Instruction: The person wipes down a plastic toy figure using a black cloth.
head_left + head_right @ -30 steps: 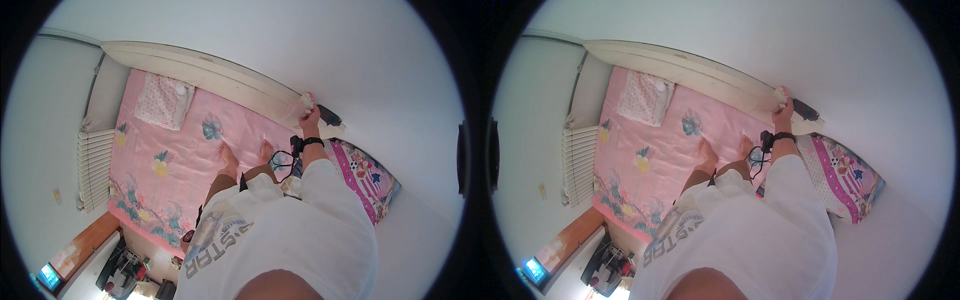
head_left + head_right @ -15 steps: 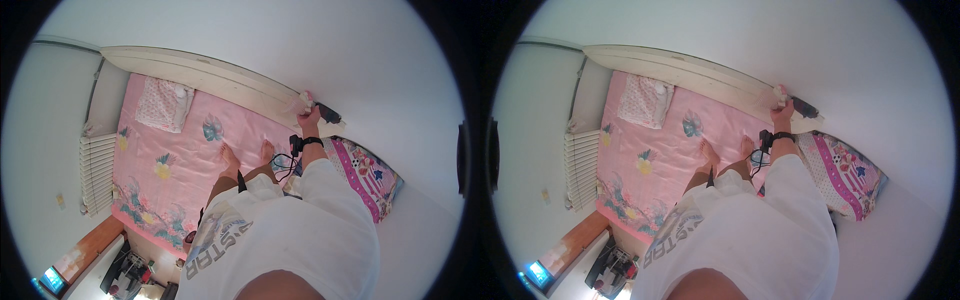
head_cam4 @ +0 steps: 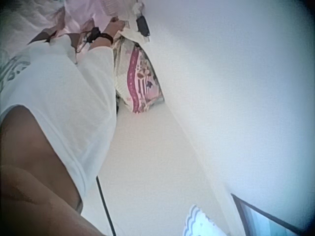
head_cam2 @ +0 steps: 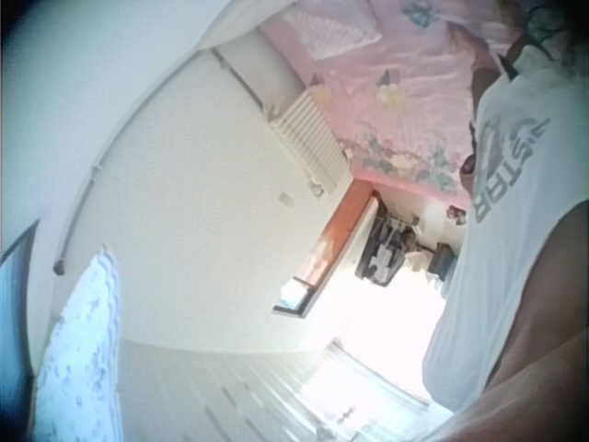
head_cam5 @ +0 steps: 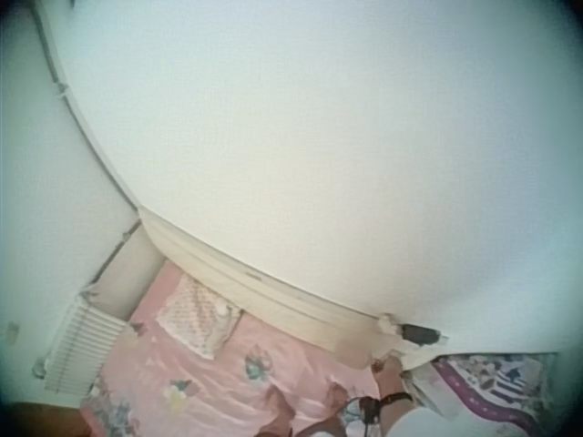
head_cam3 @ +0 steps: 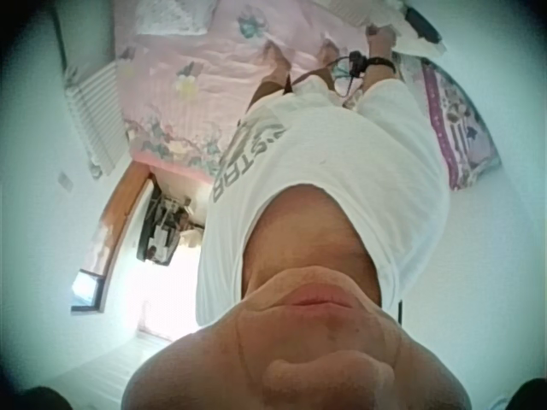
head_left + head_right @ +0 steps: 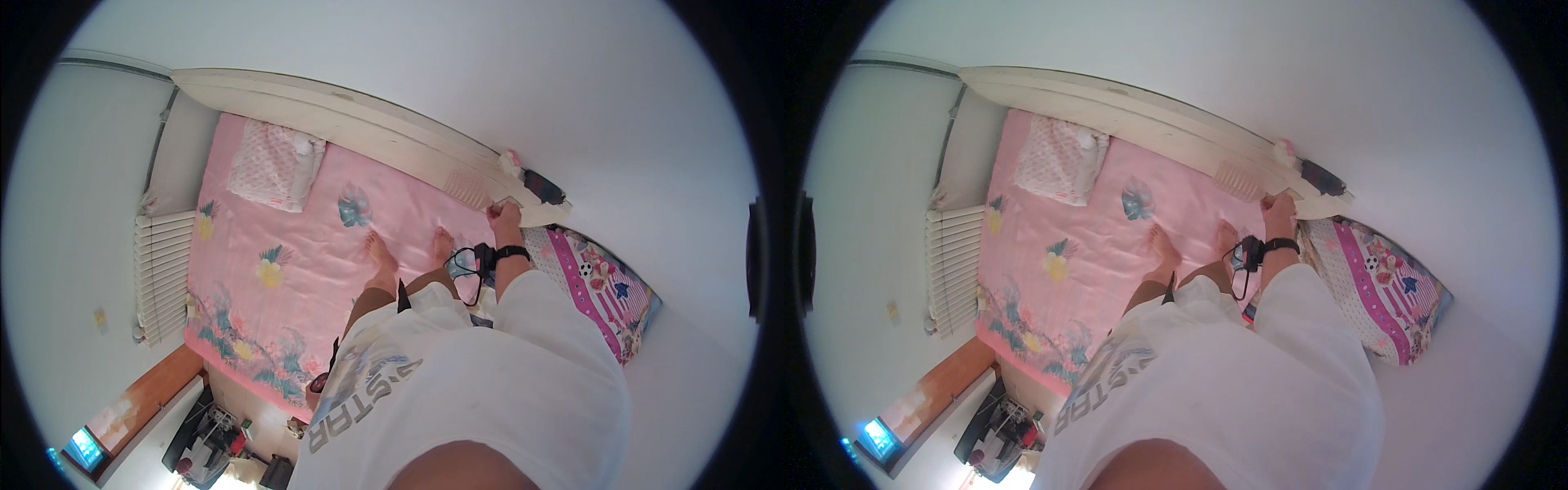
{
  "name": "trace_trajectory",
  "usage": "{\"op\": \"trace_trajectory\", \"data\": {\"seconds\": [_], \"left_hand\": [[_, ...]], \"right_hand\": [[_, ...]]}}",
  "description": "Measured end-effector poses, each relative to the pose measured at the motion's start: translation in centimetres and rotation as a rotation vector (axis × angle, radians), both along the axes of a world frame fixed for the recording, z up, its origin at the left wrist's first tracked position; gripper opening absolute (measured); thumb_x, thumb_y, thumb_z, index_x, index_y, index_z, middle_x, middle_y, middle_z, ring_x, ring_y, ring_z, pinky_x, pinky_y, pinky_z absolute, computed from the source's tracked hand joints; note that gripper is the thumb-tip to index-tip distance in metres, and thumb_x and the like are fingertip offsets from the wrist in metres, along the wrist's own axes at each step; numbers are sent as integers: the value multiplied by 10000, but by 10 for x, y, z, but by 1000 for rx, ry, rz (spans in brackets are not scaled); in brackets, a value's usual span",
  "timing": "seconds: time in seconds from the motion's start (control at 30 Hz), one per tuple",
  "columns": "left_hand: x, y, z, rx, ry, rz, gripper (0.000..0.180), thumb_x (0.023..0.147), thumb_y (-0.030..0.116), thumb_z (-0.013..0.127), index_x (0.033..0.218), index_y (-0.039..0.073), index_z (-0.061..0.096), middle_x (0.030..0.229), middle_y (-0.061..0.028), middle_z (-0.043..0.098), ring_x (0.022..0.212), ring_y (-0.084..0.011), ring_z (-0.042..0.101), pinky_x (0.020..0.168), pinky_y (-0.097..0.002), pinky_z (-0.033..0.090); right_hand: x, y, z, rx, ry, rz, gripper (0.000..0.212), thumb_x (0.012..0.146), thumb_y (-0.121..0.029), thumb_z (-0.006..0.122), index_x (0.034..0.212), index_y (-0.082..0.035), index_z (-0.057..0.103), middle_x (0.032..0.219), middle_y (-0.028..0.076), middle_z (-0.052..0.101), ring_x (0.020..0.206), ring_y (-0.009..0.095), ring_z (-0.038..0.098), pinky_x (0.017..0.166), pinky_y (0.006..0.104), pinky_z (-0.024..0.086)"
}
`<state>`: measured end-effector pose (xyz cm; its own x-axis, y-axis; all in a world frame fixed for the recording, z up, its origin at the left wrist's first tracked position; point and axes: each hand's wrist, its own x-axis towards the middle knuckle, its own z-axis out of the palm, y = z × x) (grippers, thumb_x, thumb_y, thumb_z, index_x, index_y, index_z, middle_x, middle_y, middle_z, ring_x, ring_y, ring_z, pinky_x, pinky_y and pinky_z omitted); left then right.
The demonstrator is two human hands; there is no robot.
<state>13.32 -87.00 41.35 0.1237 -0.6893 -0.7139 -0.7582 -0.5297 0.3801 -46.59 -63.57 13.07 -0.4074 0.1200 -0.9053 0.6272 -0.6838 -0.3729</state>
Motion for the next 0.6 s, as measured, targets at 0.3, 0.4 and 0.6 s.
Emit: {"op": "trace_trajectory", "data": {"seconds": [0.3, 0.4, 0.6], "left_hand": [[1, 1, -7, 1, 14, 20, 380, 770, 225, 786, 976, -4, 566, 887, -90, 576, 822, -181, 547, 736, -342, 460], [7, 3, -5, -15, 2, 48, 392, 764, 228, 792, 984, -6, 567, 893, -92, 580, 827, -183, 552, 740, -342, 464], [-9, -1, -7, 23, 14, 40, 416, 754, 233, 804, 1000, -9, 570, 906, -96, 589, 836, -186, 562, 747, -343, 470]], "right_hand": [[12, -130, 50, -16, 269, 262, 323, 920, 56, 547, 1220, -32, 470, 1144, 161, 561, 1034, 353, 614, 911, 552, 566], [-20, -191, 80, 18, 255, 275, 363, 893, 108, 553, 1211, -47, 471, 1146, 153, 560, 1021, 331, 618, 884, 506, 586], [-115, -186, -116, 803, 844, 727, 289, 931, -229, 639, 1170, -68, 644, 1182, 129, 631, 1080, 313, 612, 962, 419, 517]]}}
